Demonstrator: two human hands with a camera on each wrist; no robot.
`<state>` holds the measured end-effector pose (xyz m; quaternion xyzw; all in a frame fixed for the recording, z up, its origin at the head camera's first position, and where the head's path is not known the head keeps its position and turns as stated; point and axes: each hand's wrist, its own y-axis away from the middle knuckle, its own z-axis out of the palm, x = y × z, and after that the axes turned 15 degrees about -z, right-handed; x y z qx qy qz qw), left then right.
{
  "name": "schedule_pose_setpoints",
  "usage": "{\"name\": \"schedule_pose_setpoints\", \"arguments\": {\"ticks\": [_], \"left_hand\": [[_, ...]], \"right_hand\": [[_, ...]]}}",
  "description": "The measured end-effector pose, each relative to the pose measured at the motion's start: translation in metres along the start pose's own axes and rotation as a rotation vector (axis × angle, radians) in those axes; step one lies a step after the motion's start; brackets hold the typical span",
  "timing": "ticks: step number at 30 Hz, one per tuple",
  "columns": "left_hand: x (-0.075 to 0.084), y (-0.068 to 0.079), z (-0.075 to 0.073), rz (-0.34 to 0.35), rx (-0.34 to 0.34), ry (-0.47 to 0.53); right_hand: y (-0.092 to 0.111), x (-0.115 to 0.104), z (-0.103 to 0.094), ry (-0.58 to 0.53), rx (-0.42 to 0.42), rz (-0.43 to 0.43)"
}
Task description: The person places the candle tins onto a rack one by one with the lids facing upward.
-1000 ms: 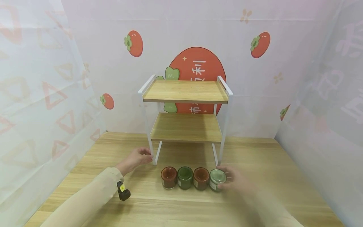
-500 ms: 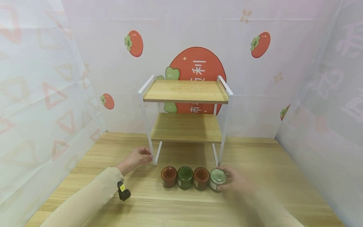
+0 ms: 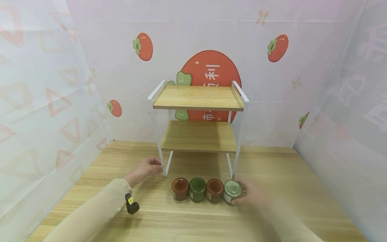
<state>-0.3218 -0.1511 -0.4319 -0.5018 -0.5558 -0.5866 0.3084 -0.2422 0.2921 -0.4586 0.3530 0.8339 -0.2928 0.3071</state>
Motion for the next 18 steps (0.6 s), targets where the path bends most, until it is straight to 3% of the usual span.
{"name": "schedule_pose_setpoints", "arguments": {"ticks": [18], "left_hand": [[0.0013, 0.0027, 0.0005, 0.014, 0.009, -0.025]], "right_hand": [[-0.0032, 0.0001, 0.0005, 0.045, -0.025, -0.003]]}}
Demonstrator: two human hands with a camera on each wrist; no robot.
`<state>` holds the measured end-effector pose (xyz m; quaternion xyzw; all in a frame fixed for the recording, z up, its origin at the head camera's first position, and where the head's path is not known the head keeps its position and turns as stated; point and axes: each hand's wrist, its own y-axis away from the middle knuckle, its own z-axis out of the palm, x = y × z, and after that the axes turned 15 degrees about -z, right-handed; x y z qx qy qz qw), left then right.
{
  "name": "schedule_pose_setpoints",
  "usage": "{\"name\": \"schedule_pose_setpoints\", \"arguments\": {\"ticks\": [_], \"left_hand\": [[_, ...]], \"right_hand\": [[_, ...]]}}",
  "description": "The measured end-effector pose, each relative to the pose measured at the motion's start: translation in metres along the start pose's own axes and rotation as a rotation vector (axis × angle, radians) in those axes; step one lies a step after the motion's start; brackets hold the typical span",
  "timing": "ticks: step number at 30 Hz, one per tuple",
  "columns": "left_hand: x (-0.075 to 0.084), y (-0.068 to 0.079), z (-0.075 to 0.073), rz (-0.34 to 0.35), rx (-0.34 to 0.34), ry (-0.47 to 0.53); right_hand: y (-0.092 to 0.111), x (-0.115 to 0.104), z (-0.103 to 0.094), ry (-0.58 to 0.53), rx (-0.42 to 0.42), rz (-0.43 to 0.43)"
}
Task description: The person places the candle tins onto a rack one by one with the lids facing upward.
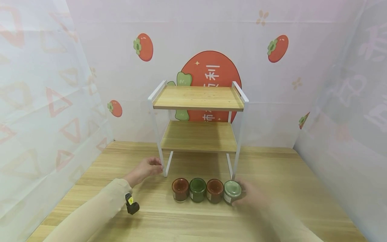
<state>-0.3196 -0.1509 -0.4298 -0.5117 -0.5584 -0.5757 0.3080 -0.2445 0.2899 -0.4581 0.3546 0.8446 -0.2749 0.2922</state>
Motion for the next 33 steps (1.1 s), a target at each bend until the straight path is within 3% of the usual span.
{"name": "schedule_pose_setpoints", "arguments": {"ticks": [8, 19, 25, 33], "left_hand": [[-0.001, -0.001, 0.000, 0.002, 0.008, -0.004], [-0.001, -0.002, 0.000, 0.001, 0.009, -0.010], [0.000, -0.002, 0.000, 0.003, 0.020, -0.021], [-0.002, -0.004, 0.000, -0.002, 0.024, -0.019]], "right_hand": [[-0.003, -0.005, -0.001, -0.015, -0.021, -0.027], [-0.005, -0.009, -0.002, 0.062, -0.027, 0.024], [-0.001, -0.017, -0.007, 0.061, 0.023, 0.011], [0.001, -0.033, -0.015, 0.049, 0.142, 0.055]]}}
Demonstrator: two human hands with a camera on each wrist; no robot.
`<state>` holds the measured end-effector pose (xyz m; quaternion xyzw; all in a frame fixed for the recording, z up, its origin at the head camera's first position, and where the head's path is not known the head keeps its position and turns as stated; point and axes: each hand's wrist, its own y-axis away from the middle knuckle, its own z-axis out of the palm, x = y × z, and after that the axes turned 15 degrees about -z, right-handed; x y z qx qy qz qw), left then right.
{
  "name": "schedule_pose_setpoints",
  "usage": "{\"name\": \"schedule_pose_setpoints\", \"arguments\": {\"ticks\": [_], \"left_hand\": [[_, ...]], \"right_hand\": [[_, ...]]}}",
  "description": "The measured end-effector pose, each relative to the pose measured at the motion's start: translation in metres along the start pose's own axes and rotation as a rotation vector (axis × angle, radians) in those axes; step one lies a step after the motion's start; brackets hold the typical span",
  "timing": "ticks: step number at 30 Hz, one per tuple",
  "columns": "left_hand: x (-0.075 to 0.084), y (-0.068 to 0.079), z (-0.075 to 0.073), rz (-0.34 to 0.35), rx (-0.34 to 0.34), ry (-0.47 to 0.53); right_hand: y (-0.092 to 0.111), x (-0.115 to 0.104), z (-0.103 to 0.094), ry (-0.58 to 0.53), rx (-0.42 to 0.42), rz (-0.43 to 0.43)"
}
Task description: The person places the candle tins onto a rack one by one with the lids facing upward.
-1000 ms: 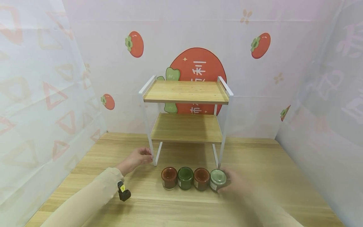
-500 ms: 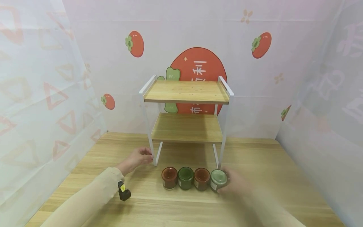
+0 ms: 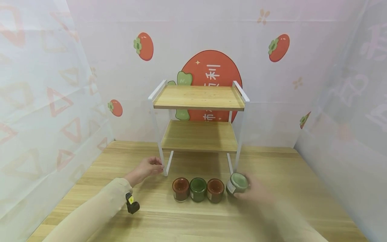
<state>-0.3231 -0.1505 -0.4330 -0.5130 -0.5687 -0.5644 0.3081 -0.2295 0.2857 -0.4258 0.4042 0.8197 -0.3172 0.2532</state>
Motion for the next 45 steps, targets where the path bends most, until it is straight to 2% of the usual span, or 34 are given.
{"name": "schedule_pose_setpoints", "arguments": {"ticks": [5, 12, 20, 25, 28, 36, 45], "left_hand": [[0.000, 0.001, 0.001, 0.002, 0.006, 0.001], [0.000, 0.001, -0.001, 0.012, -0.011, -0.008], [0.000, 0.002, -0.001, 0.013, -0.017, -0.017], [0.000, 0.002, -0.001, 0.008, -0.019, -0.007], [0.000, 0.001, -0.002, 0.011, -0.022, -0.009], [-0.002, -0.001, -0.002, 0.014, -0.023, -0.013], [-0.002, -0.002, -0.002, 0.015, -0.014, 0.002]], "right_hand": [[-0.001, -0.010, -0.005, 0.007, 0.057, 0.019], [-0.003, -0.007, -0.005, 0.051, 0.124, -0.061], [-0.005, -0.015, -0.010, -0.059, 0.126, -0.040], [-0.004, -0.017, -0.013, 0.010, 0.139, -0.088], [-0.003, -0.016, -0.015, 0.040, 0.142, -0.081], [-0.003, -0.020, -0.021, 0.029, 0.151, -0.054], [-0.005, -0.025, -0.025, 0.025, 0.183, -0.098]]}}
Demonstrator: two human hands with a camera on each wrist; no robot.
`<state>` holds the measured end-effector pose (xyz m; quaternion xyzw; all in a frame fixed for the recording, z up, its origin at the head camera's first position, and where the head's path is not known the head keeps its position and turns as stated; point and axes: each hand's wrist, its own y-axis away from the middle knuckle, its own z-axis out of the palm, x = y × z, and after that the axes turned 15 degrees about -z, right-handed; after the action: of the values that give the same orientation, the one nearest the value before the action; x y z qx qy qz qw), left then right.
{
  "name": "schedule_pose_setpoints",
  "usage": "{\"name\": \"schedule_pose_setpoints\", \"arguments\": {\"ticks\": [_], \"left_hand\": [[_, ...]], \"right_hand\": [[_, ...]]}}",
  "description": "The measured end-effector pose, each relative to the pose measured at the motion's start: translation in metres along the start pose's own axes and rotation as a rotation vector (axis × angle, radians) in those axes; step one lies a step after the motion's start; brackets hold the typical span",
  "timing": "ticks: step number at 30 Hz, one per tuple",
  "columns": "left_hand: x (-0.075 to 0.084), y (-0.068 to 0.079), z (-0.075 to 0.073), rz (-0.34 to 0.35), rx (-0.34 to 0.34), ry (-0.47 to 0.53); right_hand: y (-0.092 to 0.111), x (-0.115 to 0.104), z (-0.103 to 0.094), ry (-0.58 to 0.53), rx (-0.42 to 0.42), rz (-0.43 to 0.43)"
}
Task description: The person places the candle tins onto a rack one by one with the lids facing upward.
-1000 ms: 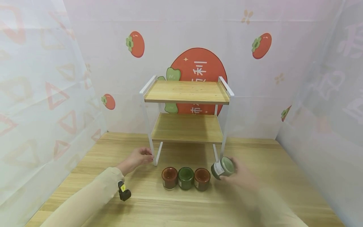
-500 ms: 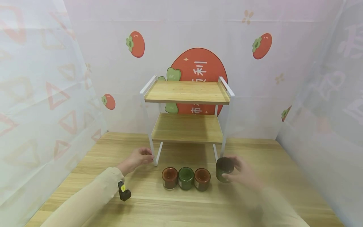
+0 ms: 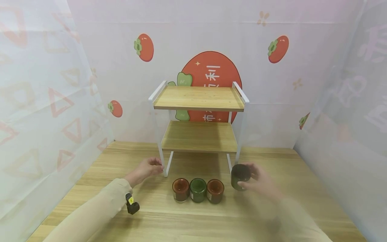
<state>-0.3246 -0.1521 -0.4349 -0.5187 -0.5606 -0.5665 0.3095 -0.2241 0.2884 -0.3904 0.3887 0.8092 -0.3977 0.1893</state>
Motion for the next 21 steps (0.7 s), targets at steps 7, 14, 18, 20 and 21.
{"name": "schedule_pose_setpoints", "arguments": {"ticks": [7, 14, 18, 20, 21], "left_hand": [[-0.001, -0.001, 0.001, 0.011, -0.007, 0.002], [-0.001, -0.001, 0.001, 0.007, -0.004, -0.001], [-0.002, -0.001, 0.000, 0.004, -0.004, -0.003], [-0.001, -0.001, 0.000, 0.002, -0.003, 0.001], [-0.001, -0.001, 0.000, 0.002, -0.003, 0.003]], "right_hand": [[-0.004, -0.008, -0.002, -0.052, 0.035, -0.028], [-0.009, -0.012, -0.005, -0.077, 0.077, -0.081], [-0.015, -0.017, -0.007, -0.094, 0.090, -0.103], [-0.018, -0.021, -0.009, -0.097, 0.096, -0.112], [-0.019, -0.023, -0.010, -0.095, 0.099, -0.117]]}}
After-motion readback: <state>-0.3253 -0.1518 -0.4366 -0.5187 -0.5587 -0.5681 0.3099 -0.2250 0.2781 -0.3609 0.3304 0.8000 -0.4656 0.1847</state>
